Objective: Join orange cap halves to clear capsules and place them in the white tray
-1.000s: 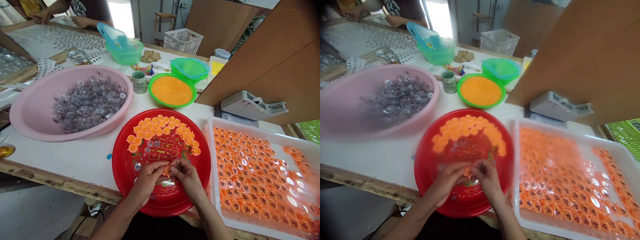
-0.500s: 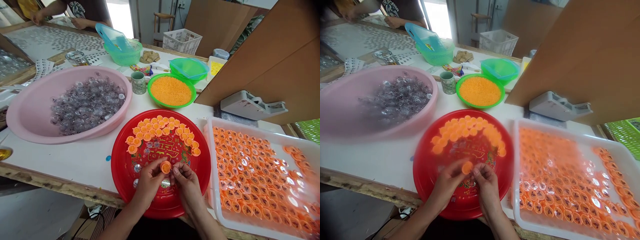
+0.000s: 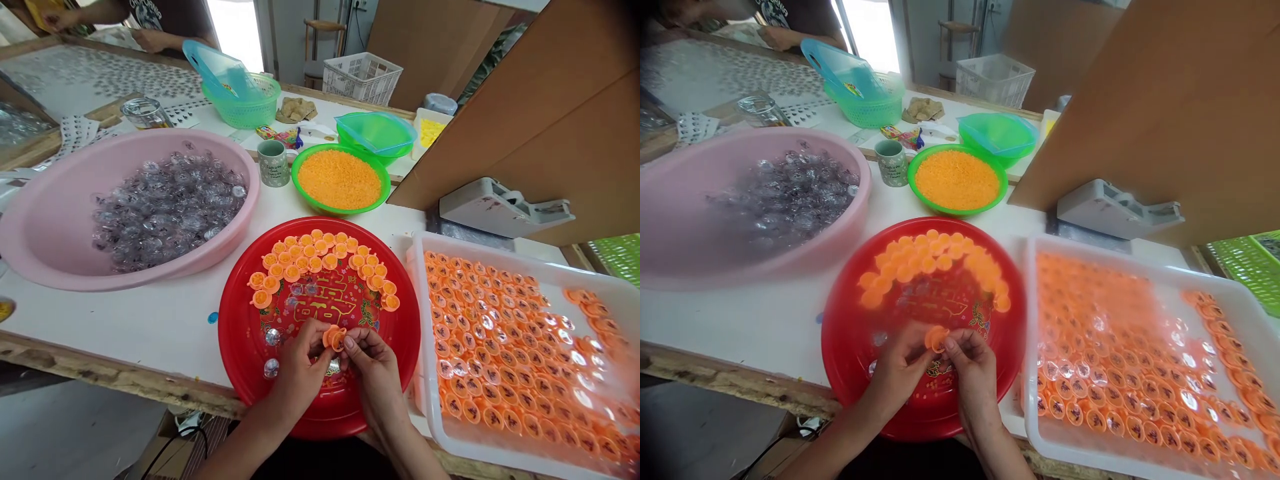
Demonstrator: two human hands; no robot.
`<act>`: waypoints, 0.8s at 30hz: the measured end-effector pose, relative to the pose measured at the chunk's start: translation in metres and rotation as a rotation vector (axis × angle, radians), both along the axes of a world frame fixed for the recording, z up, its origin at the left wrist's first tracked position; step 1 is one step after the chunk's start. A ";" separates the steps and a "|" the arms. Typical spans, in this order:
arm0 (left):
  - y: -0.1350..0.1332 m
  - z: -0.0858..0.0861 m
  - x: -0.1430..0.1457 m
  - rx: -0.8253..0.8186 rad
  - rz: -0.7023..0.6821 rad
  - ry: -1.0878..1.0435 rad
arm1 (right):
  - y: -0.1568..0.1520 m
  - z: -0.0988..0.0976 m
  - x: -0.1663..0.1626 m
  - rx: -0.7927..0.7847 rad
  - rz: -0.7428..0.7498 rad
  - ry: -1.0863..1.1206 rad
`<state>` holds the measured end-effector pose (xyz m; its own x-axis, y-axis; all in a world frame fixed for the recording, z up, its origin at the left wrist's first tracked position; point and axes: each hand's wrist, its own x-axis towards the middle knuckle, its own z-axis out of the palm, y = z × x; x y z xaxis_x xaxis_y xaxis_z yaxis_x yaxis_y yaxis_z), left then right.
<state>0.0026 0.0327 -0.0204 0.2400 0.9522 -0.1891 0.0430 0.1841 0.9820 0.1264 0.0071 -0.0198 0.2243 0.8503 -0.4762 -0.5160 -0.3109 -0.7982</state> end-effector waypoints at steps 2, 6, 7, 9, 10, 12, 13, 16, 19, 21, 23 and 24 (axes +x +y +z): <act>-0.002 -0.006 -0.001 0.040 -0.012 0.050 | 0.001 -0.001 0.000 0.006 -0.010 -0.050; -0.006 -0.018 0.000 0.092 -0.050 0.145 | 0.000 -0.005 0.000 0.018 -0.026 -0.132; -0.007 -0.018 0.000 0.108 -0.053 0.163 | 0.000 -0.006 0.001 0.019 -0.024 -0.161; -0.007 -0.016 0.000 0.136 -0.053 0.157 | -0.001 -0.007 0.003 0.029 -0.021 -0.239; -0.006 -0.012 0.000 0.137 -0.059 0.134 | -0.001 -0.008 0.004 0.037 -0.023 -0.287; -0.005 -0.002 -0.001 0.080 -0.094 0.053 | -0.002 -0.007 0.006 0.060 -0.015 -0.378; -0.003 0.003 -0.002 0.026 -0.114 0.007 | -0.002 -0.007 0.006 0.075 0.001 -0.415; 0.000 0.014 -0.002 -0.124 -0.091 -0.083 | -0.004 -0.004 0.006 0.122 0.050 -0.498; 0.003 0.017 -0.002 -0.209 0.005 -0.147 | -0.006 0.000 0.005 0.175 0.086 -0.608; 0.004 0.018 -0.003 -0.250 0.014 -0.201 | -0.007 0.003 0.004 0.243 0.150 -0.720; 0.002 0.018 -0.004 -0.243 0.002 -0.230 | -0.008 0.007 0.003 0.328 0.201 -0.824; 0.001 0.019 -0.004 -0.223 0.000 -0.233 | -0.008 0.008 0.002 0.367 0.201 -0.865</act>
